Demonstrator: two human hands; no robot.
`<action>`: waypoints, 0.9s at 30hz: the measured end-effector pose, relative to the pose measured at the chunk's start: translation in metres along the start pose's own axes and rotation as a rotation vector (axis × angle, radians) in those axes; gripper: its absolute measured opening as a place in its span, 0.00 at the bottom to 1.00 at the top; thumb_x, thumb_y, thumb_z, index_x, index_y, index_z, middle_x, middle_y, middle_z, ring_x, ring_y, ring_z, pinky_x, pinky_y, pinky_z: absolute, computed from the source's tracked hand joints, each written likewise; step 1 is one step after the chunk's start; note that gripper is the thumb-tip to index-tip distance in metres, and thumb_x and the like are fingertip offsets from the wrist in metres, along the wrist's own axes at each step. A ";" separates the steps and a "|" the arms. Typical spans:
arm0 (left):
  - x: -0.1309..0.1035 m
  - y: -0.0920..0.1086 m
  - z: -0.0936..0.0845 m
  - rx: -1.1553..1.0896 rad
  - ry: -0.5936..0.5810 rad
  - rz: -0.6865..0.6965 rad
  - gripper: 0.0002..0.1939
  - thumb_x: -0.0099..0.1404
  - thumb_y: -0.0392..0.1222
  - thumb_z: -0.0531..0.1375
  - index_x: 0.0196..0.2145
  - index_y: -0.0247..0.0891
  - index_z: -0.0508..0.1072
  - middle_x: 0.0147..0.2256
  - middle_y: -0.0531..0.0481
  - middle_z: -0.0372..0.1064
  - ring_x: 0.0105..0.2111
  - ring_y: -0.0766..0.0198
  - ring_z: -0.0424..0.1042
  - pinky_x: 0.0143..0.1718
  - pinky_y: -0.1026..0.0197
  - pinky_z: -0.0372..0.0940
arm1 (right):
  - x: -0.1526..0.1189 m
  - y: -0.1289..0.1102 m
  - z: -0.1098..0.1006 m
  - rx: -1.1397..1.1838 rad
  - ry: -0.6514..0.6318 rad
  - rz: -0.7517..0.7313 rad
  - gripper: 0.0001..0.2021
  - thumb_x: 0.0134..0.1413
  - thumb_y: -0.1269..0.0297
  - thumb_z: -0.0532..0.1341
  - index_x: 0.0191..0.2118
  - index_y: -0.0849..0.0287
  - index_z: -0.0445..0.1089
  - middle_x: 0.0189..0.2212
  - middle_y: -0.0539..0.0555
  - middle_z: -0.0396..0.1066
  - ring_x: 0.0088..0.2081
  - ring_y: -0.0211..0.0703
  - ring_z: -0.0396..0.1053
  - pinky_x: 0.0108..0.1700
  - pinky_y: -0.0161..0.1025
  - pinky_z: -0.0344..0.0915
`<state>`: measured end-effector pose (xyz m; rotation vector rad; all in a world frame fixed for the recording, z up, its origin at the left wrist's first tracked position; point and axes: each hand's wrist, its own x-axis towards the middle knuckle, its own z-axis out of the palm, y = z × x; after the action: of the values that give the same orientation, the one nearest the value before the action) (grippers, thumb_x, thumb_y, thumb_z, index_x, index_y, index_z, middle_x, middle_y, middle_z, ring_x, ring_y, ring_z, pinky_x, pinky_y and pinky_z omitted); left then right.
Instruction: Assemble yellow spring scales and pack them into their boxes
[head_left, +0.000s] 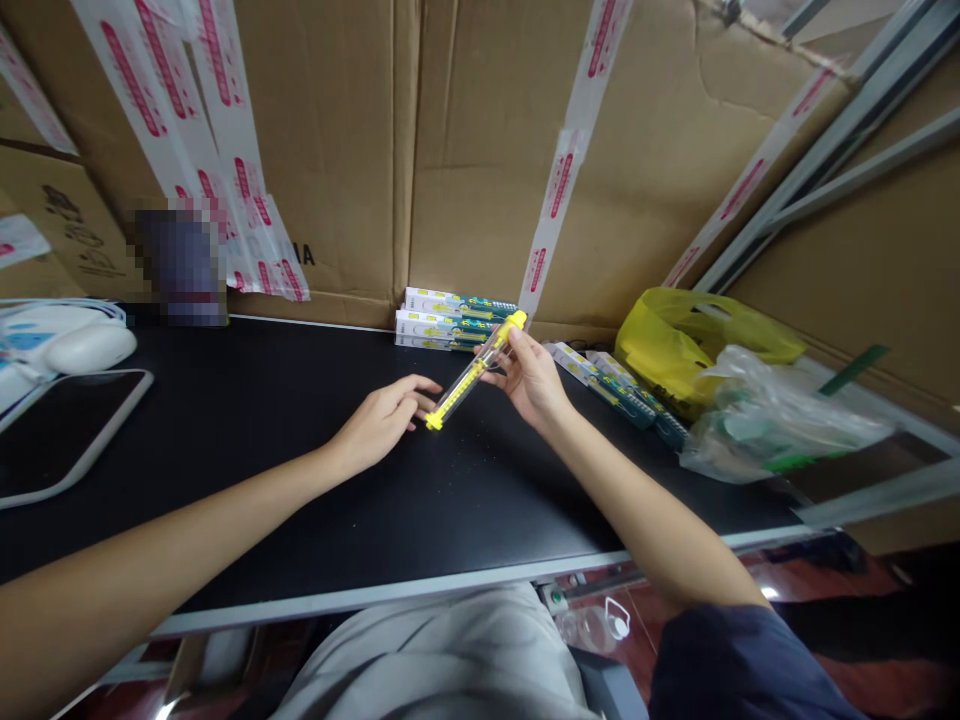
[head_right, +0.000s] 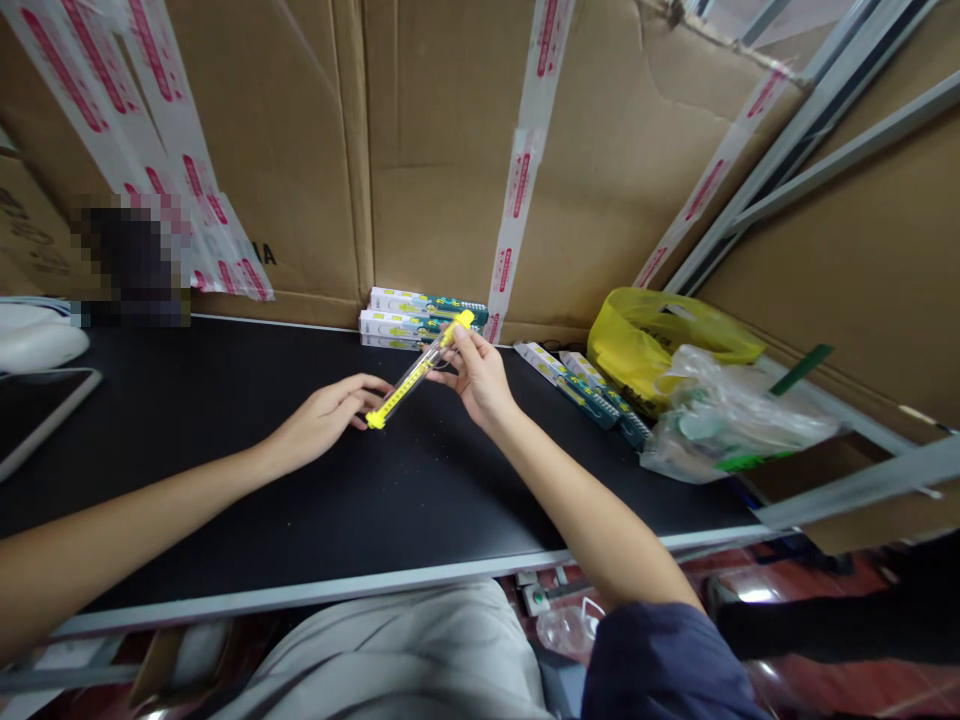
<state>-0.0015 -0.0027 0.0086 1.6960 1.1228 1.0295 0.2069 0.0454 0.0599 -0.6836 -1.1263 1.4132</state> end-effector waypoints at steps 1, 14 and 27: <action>0.000 0.001 -0.001 -0.006 0.039 0.020 0.18 0.67 0.44 0.48 0.49 0.36 0.70 0.41 0.44 0.76 0.41 0.58 0.75 0.41 0.56 0.69 | -0.002 0.002 0.002 0.002 -0.009 0.007 0.20 0.42 0.51 0.71 0.39 0.58 0.72 0.29 0.49 0.73 0.33 0.39 0.74 0.27 0.32 0.76; -0.002 0.003 0.006 -0.127 0.017 0.217 0.28 0.65 0.49 0.58 0.60 0.39 0.60 0.54 0.41 0.68 0.50 0.57 0.71 0.51 0.55 0.66 | -0.026 0.029 0.022 -0.069 -0.174 0.111 0.15 0.43 0.58 0.71 0.37 0.58 0.71 0.34 0.49 0.73 0.36 0.36 0.72 0.35 0.35 0.76; -0.005 0.005 0.002 0.014 0.049 0.176 0.24 0.69 0.49 0.53 0.59 0.39 0.61 0.40 0.46 0.72 0.27 0.70 0.67 0.30 0.65 0.65 | 0.032 -0.007 -0.062 -1.344 0.095 -0.379 0.21 0.61 0.49 0.54 0.50 0.60 0.65 0.46 0.61 0.70 0.48 0.49 0.66 0.48 0.45 0.64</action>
<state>0.0005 -0.0093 0.0121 1.8143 1.0277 1.1801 0.2596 0.0904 0.0492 -1.3196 -1.9522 0.1321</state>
